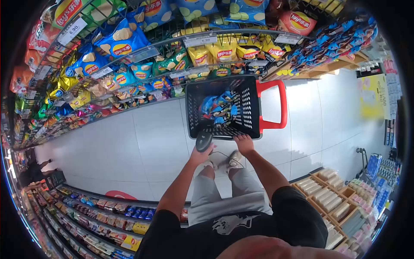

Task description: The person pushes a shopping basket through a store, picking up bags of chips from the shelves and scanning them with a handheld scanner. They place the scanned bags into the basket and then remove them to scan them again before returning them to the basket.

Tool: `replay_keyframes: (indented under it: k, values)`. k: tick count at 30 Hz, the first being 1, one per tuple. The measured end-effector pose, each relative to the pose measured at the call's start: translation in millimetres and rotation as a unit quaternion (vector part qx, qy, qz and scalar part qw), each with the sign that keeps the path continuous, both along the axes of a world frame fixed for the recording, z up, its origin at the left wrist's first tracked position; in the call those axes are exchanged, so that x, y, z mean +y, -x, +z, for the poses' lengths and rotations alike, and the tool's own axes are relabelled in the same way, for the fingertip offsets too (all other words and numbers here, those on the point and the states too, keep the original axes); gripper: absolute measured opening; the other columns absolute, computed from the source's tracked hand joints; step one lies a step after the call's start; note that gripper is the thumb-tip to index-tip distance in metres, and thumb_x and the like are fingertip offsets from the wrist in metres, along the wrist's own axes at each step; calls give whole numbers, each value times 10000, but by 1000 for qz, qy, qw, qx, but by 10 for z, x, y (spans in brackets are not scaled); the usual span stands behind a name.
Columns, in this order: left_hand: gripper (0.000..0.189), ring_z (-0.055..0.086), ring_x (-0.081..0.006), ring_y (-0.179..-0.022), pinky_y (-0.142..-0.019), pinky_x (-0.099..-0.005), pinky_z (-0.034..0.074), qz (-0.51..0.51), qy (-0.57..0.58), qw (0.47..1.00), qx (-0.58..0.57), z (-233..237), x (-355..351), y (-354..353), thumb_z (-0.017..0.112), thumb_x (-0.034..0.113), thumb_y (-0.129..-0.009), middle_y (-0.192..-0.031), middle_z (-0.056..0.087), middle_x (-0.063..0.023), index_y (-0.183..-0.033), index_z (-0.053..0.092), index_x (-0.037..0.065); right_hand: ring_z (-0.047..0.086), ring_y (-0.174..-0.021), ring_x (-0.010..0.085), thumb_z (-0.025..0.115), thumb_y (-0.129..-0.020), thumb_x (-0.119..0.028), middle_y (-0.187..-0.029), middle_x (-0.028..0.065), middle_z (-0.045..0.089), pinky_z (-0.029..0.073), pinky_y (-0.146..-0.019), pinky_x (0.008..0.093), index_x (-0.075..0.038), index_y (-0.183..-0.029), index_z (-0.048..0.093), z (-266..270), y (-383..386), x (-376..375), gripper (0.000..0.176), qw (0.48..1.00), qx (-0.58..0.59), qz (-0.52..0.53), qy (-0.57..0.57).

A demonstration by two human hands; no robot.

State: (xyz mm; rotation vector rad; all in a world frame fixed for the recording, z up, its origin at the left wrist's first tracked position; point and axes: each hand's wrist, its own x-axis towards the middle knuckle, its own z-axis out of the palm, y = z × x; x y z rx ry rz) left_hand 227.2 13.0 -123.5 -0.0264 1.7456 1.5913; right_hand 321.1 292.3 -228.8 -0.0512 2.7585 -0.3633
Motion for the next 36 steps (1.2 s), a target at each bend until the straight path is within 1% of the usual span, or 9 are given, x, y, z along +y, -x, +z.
replay_keyframes:
  k: [5, 10, 14, 17, 18, 24, 27, 28, 36]
  values:
    - [179, 661, -134, -901, -834, -322, 523, -7, -34, 993, 115, -452, 151, 196, 704, 174, -988, -953, 720, -14, -1091, 688, 28, 682, -1117, 269, 516, -981, -183, -1208, 48, 709, 588, -837, 428, -255, -1254, 693, -74, 124, 313, 333, 998, -29, 49, -27]
    - [238, 682, -138, -793, -734, -337, 525, -109, 75, 985, 114, -801, 100, 262, 711, 279, -971, -819, 710, -53, -1025, 705, 48, 681, -1121, 286, 647, -947, -342, -1215, 55, 713, 578, -863, 439, -227, -1267, 691, 87, 277, 591, 343, 991, -108, 77, 24]
    - [145, 685, -149, -714, -672, -341, 528, -86, -2, 986, 146, -1207, 210, 264, 689, 170, -978, -752, 686, -41, -972, 689, 25, 705, -1032, 311, 743, -868, -552, -1072, 99, 740, 566, -854, 427, -137, -1227, 705, 89, 574, 687, 550, 973, -177, 94, 111]
    - [85, 674, -145, -689, -656, -334, 529, -12, -60, 991, 122, -1491, 160, -7, 659, 83, -980, -744, 671, -46, -955, 667, 2, 717, -974, 297, 719, -885, -589, -997, 129, 738, 559, -849, 394, -93, -1213, 698, 141, 1088, 520, 595, 917, -297, -55, 262]
    - [69, 672, -146, -687, -657, -332, 530, -1, -60, 990, 126, -1508, 157, -54, 648, 59, -981, -742, 667, -49, -958, 656, -6, 715, -935, 290, 705, -896, -606, -978, 147, 732, 553, -840, 371, -65, -1193, 695, -341, 1162, 528, 617, 939, -171, -42, 294]
    - [31, 672, -157, -743, -717, -337, 539, 47, -131, 977, 160, -1868, 114, -172, 574, 6, -1008, -772, 656, -66, -1018, 598, -11, 670, -1160, 395, 724, -875, -540, -1343, 241, 624, 532, -980, 501, -209, -1471, 488, -1370, 1879, 228, 721, 983, -78, -137, 93]
    - [27, 676, -162, -765, -730, -336, 536, 21, -133, 969, 208, -1986, 86, -136, 562, 33, -1031, -800, 649, -65, -1032, 572, 8, 562, -1301, 494, 696, -875, -589, -1515, 334, 427, 488, -1045, 556, -250, -1578, 347, -1536, 1994, 160, 855, 986, -139, -76, 49]
    - [32, 678, -164, -764, -727, -334, 535, 10, -136, 966, 219, -2026, 102, -117, 563, 42, -1034, -806, 648, -64, -1037, 568, 11, 574, -1297, 451, 680, -899, -555, -1443, 297, 536, 498, -1041, 543, -342, -1632, 210, -1571, 1978, 120, 896, 989, -138, -48, -14]
    - [50, 684, -176, -742, -697, -329, 531, -35, -205, 961, 181, -2061, 180, 79, 584, 68, -1030, -849, 648, -70, -1048, 554, 33, 617, -1258, 384, 734, -857, -450, -1478, 192, 544, 530, -1008, 474, -201, -1511, 476, -2289, 2124, 274, 746, 930, -278, 226, -88]
